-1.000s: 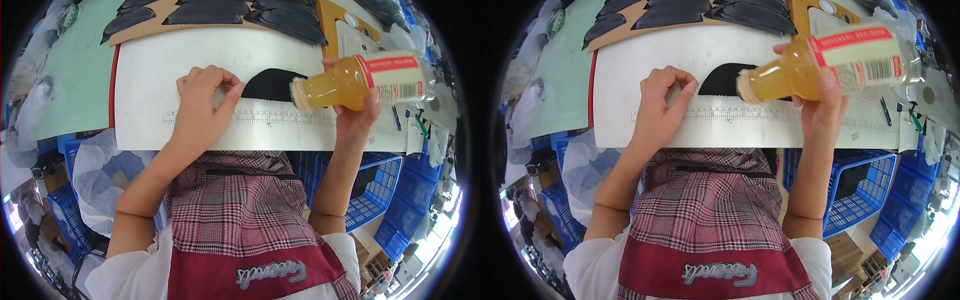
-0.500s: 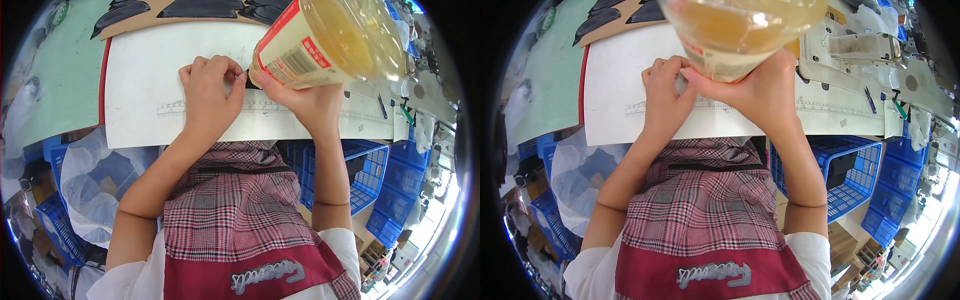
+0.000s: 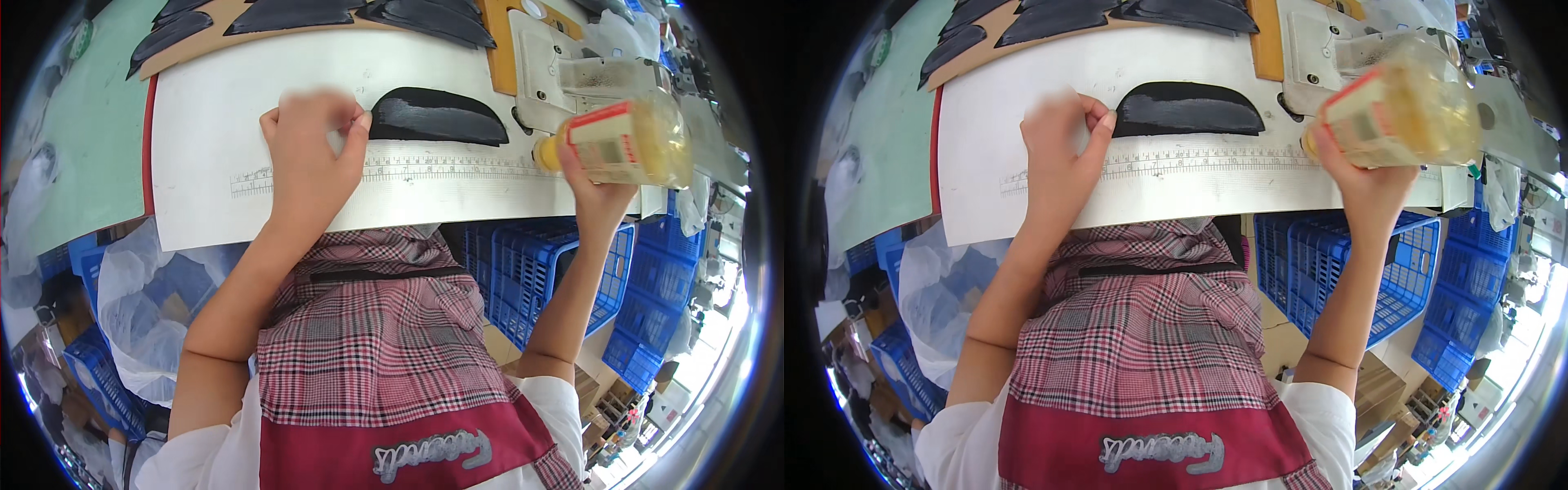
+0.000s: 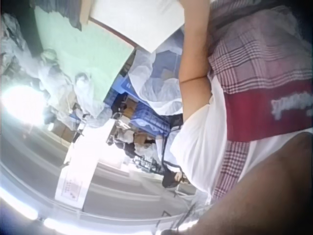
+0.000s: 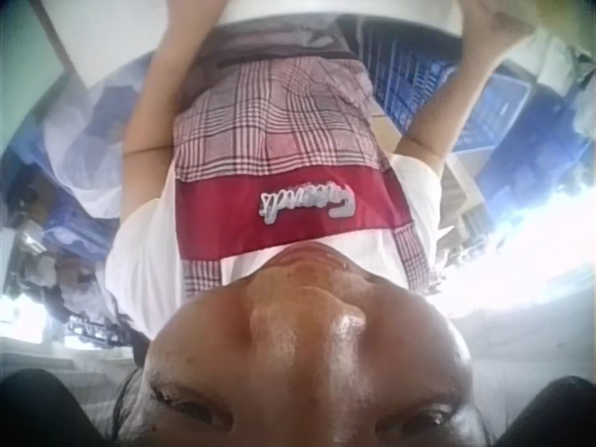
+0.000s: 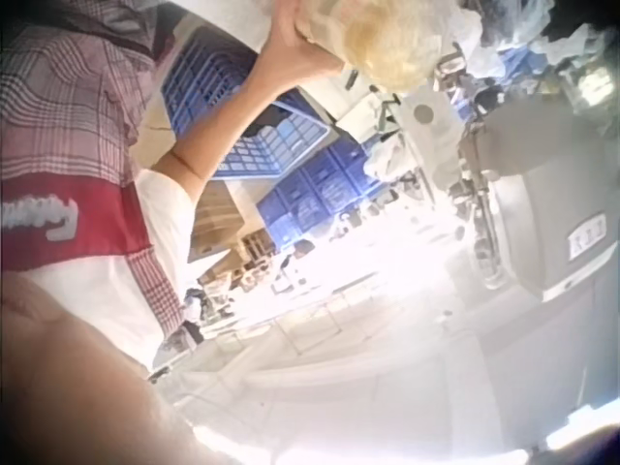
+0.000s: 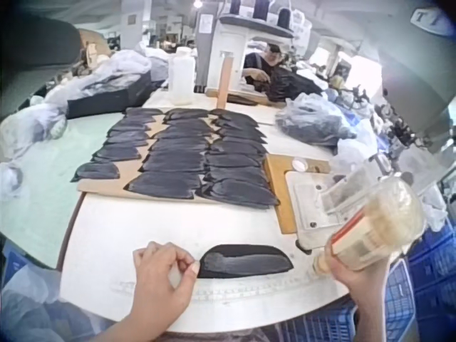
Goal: The person applies a yellow liquid from a plastic bottle onto the edges of black semi-circular fabric pieces. They handle the pieces one at a time, applying the liquid along the curved edge and then placing the treated piece onto a stack on the table.
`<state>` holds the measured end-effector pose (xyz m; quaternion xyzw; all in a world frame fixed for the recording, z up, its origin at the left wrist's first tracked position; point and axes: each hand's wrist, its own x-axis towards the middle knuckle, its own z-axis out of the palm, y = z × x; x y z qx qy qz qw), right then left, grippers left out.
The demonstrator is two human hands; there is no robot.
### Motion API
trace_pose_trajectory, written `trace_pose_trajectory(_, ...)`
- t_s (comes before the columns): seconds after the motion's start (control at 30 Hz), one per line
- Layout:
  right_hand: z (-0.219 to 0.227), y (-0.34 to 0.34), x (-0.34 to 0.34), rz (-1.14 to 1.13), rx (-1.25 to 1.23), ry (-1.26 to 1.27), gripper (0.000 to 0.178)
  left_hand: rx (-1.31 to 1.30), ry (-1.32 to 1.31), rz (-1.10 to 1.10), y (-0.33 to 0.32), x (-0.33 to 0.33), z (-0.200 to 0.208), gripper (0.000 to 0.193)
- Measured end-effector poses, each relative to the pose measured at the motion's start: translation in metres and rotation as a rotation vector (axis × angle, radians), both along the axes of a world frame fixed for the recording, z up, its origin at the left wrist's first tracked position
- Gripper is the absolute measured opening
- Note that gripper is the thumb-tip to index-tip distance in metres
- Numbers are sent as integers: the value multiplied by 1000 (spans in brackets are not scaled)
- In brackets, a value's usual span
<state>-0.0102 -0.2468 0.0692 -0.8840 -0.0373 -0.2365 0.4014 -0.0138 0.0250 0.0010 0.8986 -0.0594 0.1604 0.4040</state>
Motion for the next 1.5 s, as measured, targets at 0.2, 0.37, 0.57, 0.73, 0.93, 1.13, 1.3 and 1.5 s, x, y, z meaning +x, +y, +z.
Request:
trace_pose_trajectory(0.2, 8, 40, 14, 76, 313, -37, 35, 33, -8, -23, 0, 0, -1, 9)
trace_pose_trajectory(0.37, 10, 121, 35, 380, 35, -81, 36, -22, -29, -24, -2, 0, 2, 6)
trace_pose_trajectory(0.57, 2, 90, 35, 404, 39, -73, 38, -7, -26, -29, -5, 1, 1, 6)
trace_pose_trajectory(0.73, 3, 38, 11, 132, 64, 65, 36, 25, -10, -22, -5, 1, 0, 6)
trace_pose_trajectory(0.93, -17, -26, -10, -27, 483, 0, 51, 5, 64, -8, -4, -2, 5, 9)
trace_pose_trajectory(1.13, -40, -20, -12, 253, 1141, 66, 62, 152, -69, -87, -11, 4, 20, 22)
trace_pose_trajectory(1.3, -64, -4, -9, 323, 1246, 113, 66, 348, -147, -118, -20, 2, 25, 28)
trace_pose_trajectory(1.5, -64, -2, -8, 293, 1294, 131, 72, 518, -293, -81, -22, -1, 26, 29)
